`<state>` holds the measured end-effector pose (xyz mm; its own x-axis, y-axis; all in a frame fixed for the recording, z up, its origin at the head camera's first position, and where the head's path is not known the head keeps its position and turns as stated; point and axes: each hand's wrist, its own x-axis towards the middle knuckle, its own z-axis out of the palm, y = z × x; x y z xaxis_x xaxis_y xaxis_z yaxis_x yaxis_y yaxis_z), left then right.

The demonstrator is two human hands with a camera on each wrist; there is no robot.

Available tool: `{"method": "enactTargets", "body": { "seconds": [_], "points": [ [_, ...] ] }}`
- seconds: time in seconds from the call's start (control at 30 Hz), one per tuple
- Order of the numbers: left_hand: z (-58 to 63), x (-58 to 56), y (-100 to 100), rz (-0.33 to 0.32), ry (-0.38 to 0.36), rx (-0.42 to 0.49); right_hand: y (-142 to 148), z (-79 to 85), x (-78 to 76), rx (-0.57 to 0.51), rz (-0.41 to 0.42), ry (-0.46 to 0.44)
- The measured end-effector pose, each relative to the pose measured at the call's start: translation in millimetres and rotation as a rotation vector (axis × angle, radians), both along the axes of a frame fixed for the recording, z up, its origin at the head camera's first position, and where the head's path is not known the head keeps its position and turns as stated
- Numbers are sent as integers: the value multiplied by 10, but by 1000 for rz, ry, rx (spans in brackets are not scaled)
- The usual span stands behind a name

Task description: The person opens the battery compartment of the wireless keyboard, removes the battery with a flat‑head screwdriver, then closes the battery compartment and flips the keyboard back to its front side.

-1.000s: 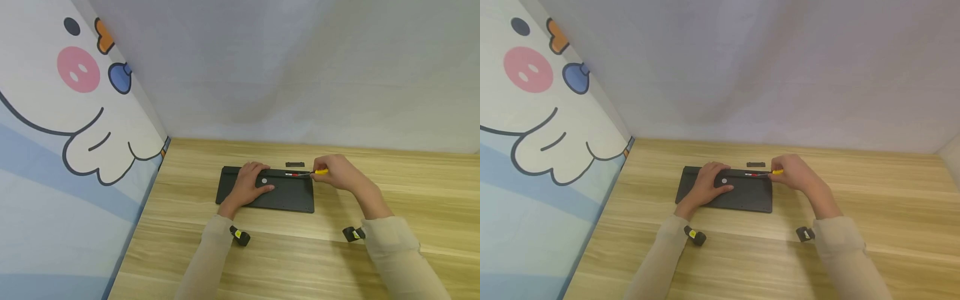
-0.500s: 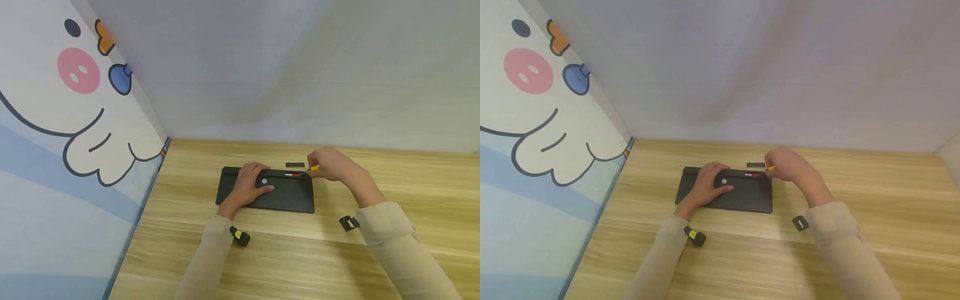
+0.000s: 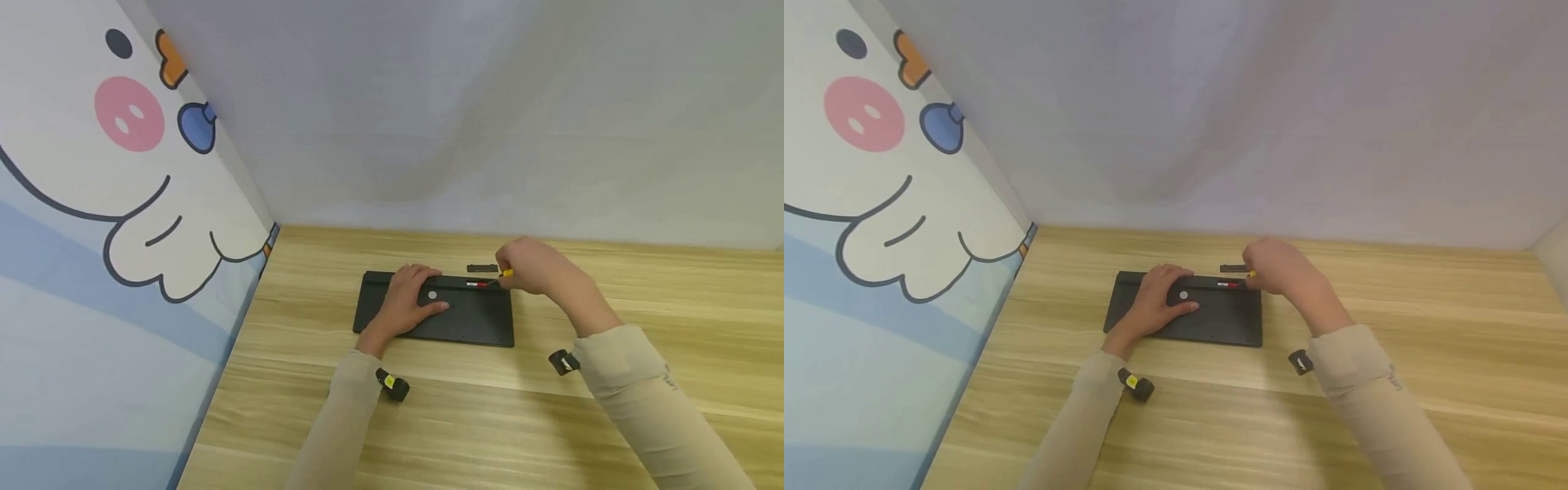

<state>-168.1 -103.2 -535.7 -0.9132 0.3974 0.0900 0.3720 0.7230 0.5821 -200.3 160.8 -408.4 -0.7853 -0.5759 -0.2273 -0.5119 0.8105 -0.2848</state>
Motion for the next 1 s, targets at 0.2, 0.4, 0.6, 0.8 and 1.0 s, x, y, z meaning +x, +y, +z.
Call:
{"method": "enactTargets", "body": {
  "seconds": [0.2,0.4,0.6,0.8,1.0],
  "points": [
    [18,0,7,-6,0,22,113,-69,3,-73,-21,-21],
    [11,3,9,-5,-7,17,287,-236,-12,-181,-53,-43],
    [13,13,-2,1,-12,18,467,-475,-20,-305,-97,-59],
    [-12,3,2,-2,-8,6,604,-700,3,-398,-185,-101],
    [3,3,1,1,-12,-1,648,-806,20,-447,-237,-131]
  ]
}}
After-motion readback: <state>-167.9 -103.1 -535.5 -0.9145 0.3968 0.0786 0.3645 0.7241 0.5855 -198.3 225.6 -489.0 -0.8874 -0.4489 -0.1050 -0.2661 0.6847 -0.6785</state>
